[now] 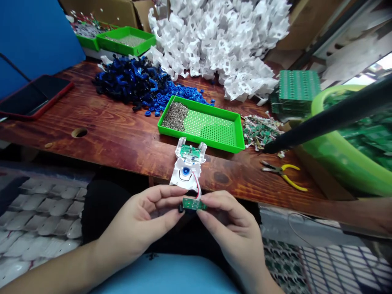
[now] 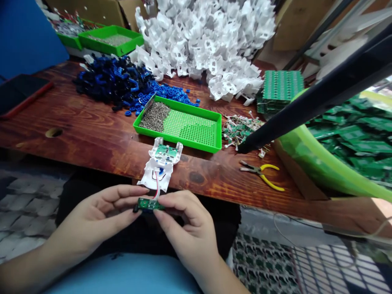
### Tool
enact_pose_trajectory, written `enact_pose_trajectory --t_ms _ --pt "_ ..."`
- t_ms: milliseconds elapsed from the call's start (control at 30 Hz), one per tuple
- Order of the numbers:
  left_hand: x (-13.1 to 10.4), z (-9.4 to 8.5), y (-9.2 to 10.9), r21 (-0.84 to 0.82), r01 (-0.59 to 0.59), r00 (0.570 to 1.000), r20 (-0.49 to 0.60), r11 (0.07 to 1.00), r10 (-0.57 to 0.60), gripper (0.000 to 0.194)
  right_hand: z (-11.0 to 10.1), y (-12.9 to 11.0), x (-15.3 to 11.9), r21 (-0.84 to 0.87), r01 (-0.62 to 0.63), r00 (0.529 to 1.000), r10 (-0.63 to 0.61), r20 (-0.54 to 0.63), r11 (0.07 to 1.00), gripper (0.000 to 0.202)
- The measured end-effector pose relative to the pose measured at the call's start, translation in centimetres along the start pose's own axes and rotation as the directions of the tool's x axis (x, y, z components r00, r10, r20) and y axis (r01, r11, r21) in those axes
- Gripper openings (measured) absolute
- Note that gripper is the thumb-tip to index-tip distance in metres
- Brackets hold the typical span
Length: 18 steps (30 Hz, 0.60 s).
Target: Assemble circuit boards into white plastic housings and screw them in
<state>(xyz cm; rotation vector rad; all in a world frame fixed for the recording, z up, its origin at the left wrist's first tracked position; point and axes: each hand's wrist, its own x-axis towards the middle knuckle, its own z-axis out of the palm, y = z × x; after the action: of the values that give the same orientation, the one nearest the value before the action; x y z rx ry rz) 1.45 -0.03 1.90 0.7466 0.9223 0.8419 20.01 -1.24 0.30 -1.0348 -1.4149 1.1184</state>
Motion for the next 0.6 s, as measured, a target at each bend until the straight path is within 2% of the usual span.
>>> enact_pose_trajectory --t_ms 300,433,600 --pt "-0.8 -0.3 -2.1 0.213 -0.153 0.972 -0.144 0.965 0.186 0.027 -0.1 0.1 -0.8 -0.038 -0.077 0.997 0.078 0.014 0.996 0.026" --pt "-1.0 -0.3 -2.3 0.286 -0.111 0.968 -0.186 0.952 0.168 0.032 0.1 0.2 -0.7 0.008 -0.067 0.997 0.067 -0.028 0.998 0.027" --pt "-0.8 -0.2 -1.8 0.172 -0.089 0.977 -0.178 0.981 0.120 0.033 0.0 0.2 -0.6 -0.024 -0.047 0.999 0.047 -0.005 0.999 0.026"
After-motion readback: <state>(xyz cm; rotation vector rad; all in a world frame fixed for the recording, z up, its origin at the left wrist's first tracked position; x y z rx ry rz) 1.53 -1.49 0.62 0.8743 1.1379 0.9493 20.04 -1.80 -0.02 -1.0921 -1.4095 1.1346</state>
